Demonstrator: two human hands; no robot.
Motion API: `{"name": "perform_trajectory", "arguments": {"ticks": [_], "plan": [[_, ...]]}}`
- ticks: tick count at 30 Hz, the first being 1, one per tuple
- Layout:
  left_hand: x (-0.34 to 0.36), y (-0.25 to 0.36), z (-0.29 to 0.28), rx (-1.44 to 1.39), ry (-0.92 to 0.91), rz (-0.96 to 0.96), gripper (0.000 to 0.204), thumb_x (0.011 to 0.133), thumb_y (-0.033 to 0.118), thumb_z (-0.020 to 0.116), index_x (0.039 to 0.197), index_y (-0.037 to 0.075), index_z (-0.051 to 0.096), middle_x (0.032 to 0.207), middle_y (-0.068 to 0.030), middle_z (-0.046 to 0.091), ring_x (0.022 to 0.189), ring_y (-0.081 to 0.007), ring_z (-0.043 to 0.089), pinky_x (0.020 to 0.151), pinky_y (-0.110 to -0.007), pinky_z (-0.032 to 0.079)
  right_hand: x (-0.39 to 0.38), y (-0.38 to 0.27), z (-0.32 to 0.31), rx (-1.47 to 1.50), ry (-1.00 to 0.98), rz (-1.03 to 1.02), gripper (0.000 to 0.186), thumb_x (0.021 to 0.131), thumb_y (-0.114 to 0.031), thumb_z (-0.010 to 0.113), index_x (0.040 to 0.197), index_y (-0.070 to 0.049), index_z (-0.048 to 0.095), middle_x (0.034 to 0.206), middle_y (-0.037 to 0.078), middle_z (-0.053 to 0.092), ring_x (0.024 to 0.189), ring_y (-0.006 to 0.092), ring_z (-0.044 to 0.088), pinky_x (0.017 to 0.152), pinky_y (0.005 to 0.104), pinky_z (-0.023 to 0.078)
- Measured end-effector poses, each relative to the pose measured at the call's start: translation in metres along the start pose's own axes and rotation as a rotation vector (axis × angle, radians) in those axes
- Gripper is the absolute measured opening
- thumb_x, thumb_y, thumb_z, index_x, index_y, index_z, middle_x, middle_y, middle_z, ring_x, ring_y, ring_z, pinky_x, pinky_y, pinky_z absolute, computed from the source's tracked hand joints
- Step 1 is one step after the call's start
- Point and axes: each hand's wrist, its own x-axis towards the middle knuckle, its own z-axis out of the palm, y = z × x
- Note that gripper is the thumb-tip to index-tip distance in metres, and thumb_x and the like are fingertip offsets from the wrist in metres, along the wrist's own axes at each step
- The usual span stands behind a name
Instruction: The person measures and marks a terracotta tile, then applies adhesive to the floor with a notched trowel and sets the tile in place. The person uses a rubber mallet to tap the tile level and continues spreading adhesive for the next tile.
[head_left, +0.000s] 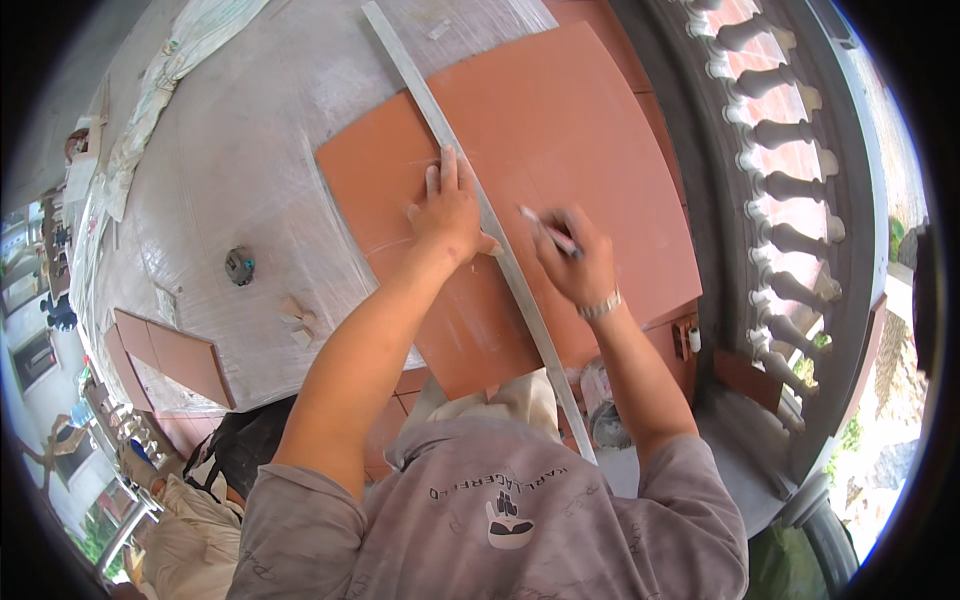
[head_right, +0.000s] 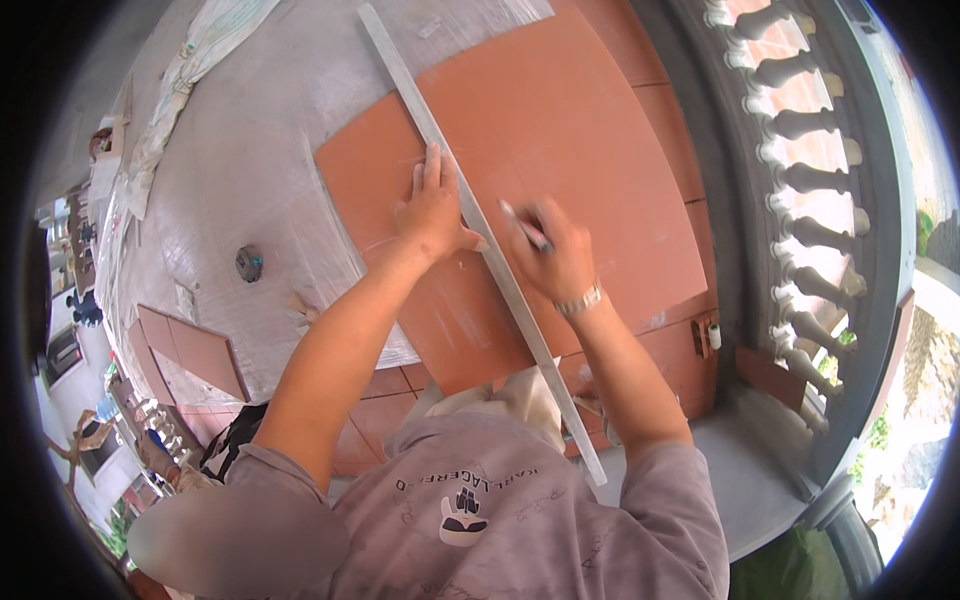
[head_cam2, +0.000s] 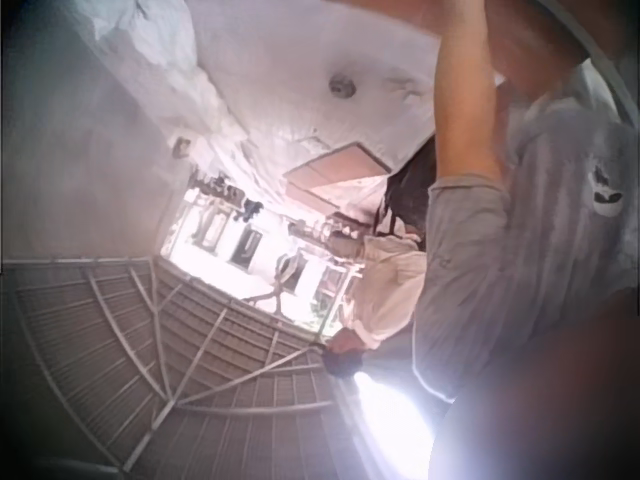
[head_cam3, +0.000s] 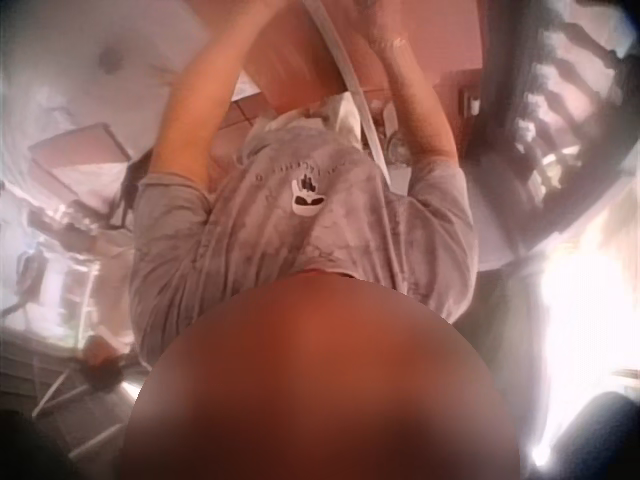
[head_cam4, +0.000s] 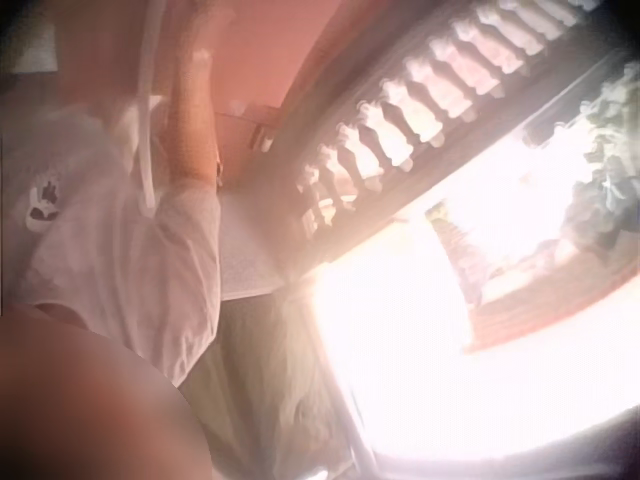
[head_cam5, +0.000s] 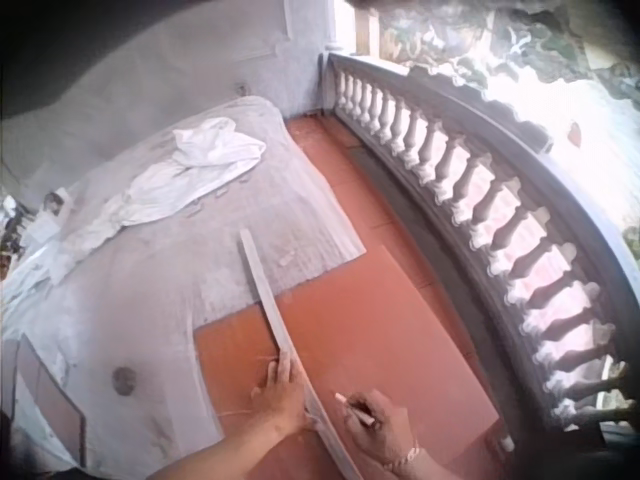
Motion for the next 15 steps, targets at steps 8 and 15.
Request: {"name": "perform_trajectory", "arguments": {"ticks": [8, 15], "plan": [[0.004, -0.008, 0.005, -0.058, 0.028, 0.050, 0.138, 0.054, 0.041, 0.093, 0.155, 0.003, 0.006, 0.163, -0.0133, 0.003, 0.148, -0.0351, 0.017, 0.104, -0.056, 0.042, 0.178, -0.008, 0.108, -0.106, -0.012, -0.051, 0.021, 0.086, -0.026, 0.068, 0.090, -0.006, 0.066, 0.075, 0.015, 0.068, 0.067, 0.0351, 0.066, 0.062, 0.0411, 0.053], [0.002, -0.009, 0.005, -0.045, 0.020, 0.050, 0.138, 0.056, 0.042, 0.092, 0.155, 0.002, 0.005, 0.163, -0.0146, 0.003, 0.148, -0.0356, 0.017, 0.101, -0.054, 0.044, 0.193, -0.010, 0.119, -0.182, -0.098, -0.082, 0.018, 0.084, -0.026, 0.065, 0.087, -0.008, 0.068, 0.075, 0.015, 0.069, 0.070, 0.0366, 0.066, 0.064, 0.0440, 0.053]]}}
